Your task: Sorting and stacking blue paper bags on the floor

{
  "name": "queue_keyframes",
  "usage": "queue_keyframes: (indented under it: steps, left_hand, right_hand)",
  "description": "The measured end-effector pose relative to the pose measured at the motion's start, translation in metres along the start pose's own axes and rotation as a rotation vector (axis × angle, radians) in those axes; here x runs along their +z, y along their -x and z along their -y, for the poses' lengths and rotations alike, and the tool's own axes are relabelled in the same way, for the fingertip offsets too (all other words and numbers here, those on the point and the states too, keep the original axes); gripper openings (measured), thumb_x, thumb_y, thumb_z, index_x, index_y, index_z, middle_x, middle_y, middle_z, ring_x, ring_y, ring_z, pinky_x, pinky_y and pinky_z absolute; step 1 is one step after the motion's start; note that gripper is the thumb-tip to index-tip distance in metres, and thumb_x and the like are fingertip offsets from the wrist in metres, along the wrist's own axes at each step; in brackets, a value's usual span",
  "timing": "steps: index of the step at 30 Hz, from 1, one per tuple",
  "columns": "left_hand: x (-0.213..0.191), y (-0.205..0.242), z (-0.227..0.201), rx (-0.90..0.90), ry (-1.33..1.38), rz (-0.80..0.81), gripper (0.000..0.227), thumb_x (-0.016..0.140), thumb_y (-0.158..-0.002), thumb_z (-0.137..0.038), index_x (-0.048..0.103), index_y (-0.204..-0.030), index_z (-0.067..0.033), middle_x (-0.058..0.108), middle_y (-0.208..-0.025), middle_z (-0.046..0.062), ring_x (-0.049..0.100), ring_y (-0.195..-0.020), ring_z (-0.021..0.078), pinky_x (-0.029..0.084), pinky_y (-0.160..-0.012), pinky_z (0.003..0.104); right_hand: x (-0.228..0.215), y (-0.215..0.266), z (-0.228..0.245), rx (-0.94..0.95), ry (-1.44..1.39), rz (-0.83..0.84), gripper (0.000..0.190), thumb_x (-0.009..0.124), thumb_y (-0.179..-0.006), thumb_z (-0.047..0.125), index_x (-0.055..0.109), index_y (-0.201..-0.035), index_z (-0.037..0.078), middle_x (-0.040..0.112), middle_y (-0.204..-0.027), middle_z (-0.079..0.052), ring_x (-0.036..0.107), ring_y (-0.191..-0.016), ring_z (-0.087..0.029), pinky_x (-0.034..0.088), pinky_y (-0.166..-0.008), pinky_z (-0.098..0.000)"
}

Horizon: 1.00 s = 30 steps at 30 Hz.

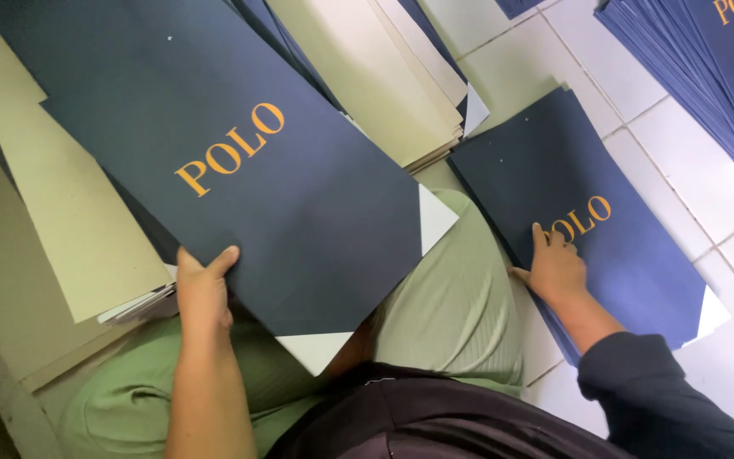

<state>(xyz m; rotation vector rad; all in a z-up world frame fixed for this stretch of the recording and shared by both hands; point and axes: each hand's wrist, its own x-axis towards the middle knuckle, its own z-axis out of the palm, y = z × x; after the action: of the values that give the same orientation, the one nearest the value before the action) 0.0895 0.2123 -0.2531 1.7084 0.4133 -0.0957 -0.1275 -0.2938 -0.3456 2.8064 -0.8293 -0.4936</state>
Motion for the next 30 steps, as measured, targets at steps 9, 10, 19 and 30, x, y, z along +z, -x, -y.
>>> queue_keyframes:
  steps: [9, 10, 19, 30]
  left_hand:
    - [0.006, 0.006, -0.007, 0.065, -0.046, -0.056, 0.063, 0.080, -0.083, -0.008, 0.052, -0.139, -0.0090, 0.059, -0.123, 0.020, 0.058, -0.117, 0.0331, 0.049, -0.094, 0.051]
    - [0.006, 0.006, -0.008, 0.067, -0.045, -0.057, 0.063, 0.080, -0.083, -0.008, 0.052, -0.139, -0.0090, 0.059, -0.123, 0.020, 0.058, -0.117, 0.0331, 0.049, -0.094, 0.051]
    - [0.003, 0.005, -0.008, 0.038, -0.010, -0.057, 0.065, 0.078, -0.084, -0.007, 0.050, -0.143, -0.0096, 0.058, -0.124, 0.021, 0.057, -0.116, 0.0334, 0.051, -0.092, 0.050]
    - [0.002, 0.022, -0.042, -0.022, 0.021, 0.052, 0.058, 0.059, -0.087, -0.002, 0.042, -0.142, -0.0010, 0.062, -0.129, 0.018, 0.064, -0.110, 0.0259, 0.053, -0.096, 0.036]
  right_hand:
    - [0.046, -0.033, 0.021, 0.064, -0.081, 0.072, 0.093, 0.071, -0.088, 0.021, 0.020, -0.163, -0.002, 0.041, -0.140, -0.044, 0.058, -0.112, -0.067, 0.057, -0.087, -0.0661]
    - [0.048, -0.033, 0.017, 0.064, -0.082, 0.071, 0.093, 0.071, -0.088, 0.021, 0.020, -0.163, -0.002, 0.041, -0.140, -0.044, 0.058, -0.112, -0.067, 0.057, -0.087, -0.0661]
    - [-0.035, -0.021, -0.024, -0.039, -0.094, 0.179, 0.071, 0.052, -0.087, 0.034, 0.043, -0.157, 0.027, 0.079, -0.110, -0.021, 0.076, -0.105, -0.043, 0.056, -0.093, -0.0502]
    - [-0.065, -0.024, -0.049, -0.149, -0.739, 0.263, 0.052, 0.061, -0.079, 0.011, 0.062, -0.130, 0.002, 0.075, -0.089, -0.015, 0.066, -0.074, -0.027, 0.051, -0.076, -0.0335]
